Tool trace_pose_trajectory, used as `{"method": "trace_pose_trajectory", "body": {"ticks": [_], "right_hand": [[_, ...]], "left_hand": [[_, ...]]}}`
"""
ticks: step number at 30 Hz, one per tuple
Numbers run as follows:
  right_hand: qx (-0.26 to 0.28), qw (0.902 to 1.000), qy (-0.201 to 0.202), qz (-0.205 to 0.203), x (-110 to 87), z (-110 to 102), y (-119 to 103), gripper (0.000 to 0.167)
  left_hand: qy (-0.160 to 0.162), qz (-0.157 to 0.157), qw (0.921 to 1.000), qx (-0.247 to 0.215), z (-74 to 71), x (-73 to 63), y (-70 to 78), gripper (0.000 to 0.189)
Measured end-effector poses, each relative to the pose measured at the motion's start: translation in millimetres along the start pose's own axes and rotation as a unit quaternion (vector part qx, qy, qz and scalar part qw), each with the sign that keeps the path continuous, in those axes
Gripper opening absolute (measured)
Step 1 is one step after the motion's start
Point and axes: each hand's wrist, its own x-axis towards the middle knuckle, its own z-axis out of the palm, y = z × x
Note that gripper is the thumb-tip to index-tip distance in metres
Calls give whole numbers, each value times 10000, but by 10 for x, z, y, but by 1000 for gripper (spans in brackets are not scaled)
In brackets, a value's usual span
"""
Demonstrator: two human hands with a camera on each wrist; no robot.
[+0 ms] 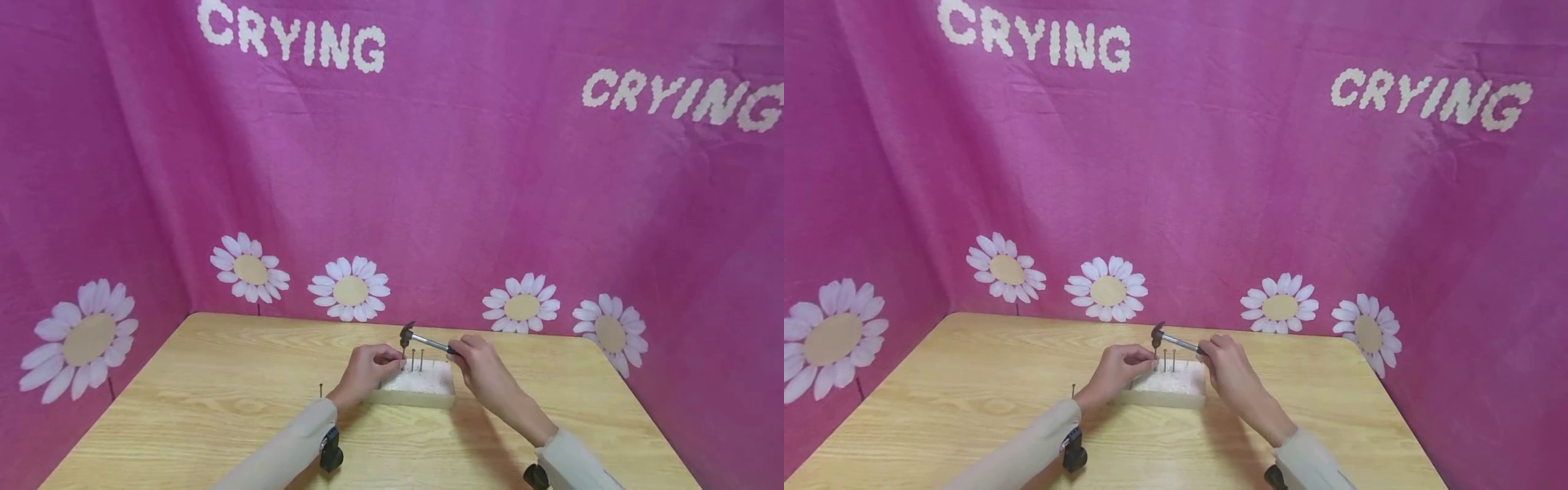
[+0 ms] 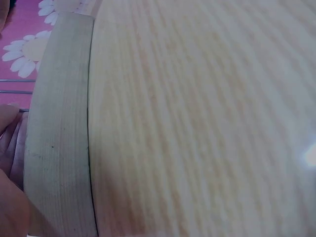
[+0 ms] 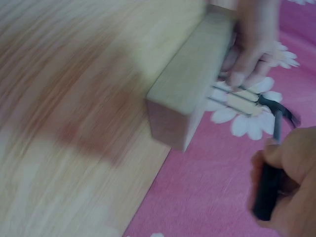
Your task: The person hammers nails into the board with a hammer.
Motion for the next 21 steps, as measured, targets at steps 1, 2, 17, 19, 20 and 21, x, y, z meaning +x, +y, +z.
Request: {"method": "trace_pose_trajectory", "body": {"ticks": [1,2,17,19,20,21], "right_hand": [[-69,9999,-63,-53,-6,16,7,15],[-65,10000,-25,-56,-7,28,15,15],[25,9991,412,76,101,-13,84,15],[148,9983,565,5,99,-24,82,18],[134,9986,514,-82,100,-25,81,17],[57,9990,414,-164,102,-25,82,16]], "left_hand": [[-8,-17,10000,-12,3,4,1,11],[-18,-22,10000,-19,7,6,0,12],[-84,-46,9999,-58,-7,32,-51,9],[-79,-62,9999,-53,-10,32,-46,10],[-49,-55,9999,-72,-11,37,-40,10],[-16,-27,10000,-83,-12,43,-34,10]]}}
